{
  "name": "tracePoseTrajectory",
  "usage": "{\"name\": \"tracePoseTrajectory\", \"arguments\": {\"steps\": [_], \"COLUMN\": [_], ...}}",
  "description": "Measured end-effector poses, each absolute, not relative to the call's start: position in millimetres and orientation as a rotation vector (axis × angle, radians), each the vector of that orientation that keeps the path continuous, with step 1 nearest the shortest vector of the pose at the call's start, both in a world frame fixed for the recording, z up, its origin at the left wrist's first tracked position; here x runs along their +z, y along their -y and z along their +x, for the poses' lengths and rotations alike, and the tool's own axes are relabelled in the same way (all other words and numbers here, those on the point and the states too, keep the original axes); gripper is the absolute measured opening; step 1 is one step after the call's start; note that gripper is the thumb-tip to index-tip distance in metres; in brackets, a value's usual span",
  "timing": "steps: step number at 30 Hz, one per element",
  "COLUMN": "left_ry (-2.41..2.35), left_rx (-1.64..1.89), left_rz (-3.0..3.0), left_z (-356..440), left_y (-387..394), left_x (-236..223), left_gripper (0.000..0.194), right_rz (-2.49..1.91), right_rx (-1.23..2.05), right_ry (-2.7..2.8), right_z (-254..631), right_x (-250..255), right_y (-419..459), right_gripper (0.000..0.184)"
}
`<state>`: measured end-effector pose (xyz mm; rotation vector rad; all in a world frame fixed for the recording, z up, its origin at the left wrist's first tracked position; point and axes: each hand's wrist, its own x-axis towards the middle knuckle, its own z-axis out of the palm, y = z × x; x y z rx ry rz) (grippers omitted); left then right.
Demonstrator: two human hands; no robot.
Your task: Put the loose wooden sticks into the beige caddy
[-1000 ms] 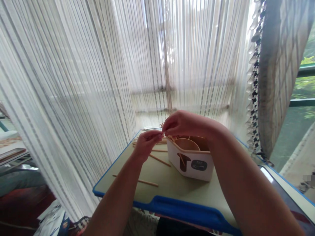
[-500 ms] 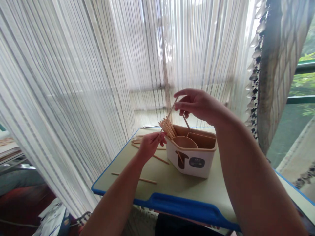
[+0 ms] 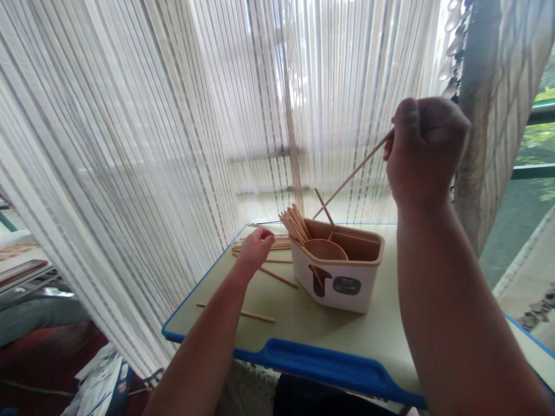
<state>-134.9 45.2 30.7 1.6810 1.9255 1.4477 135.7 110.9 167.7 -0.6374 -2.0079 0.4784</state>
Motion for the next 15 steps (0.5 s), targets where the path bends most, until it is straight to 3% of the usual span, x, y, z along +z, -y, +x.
{"name": "tracePoseTrajectory", "arguments": {"steps": [4, 6, 15], "left_ry": [-2.023, -1.955, -1.67], "left_rx": [0.358, 0.05, -0.368], "left_rz": [1.943, 2.007, 2.069], "left_z": [-136.5, -135.3, -133.6], "left_y": [-34.6, -26.4, -16.4], "left_x": [30.7, 33.8, 38.9], "left_gripper": [0.018, 0.019, 0.035], "right_rz": [-0.729, -0.775, -1.096], "right_rx": [0.379, 0.315, 0.118], "right_ry": [2.12, 2.153, 2.492], "right_z": [116.9, 103.6, 69.6], "right_x": [170.5, 170.4, 157.2], "right_y": [-99.6, -94.7, -91.3], "right_gripper": [0.037, 0.038, 0.023]}}
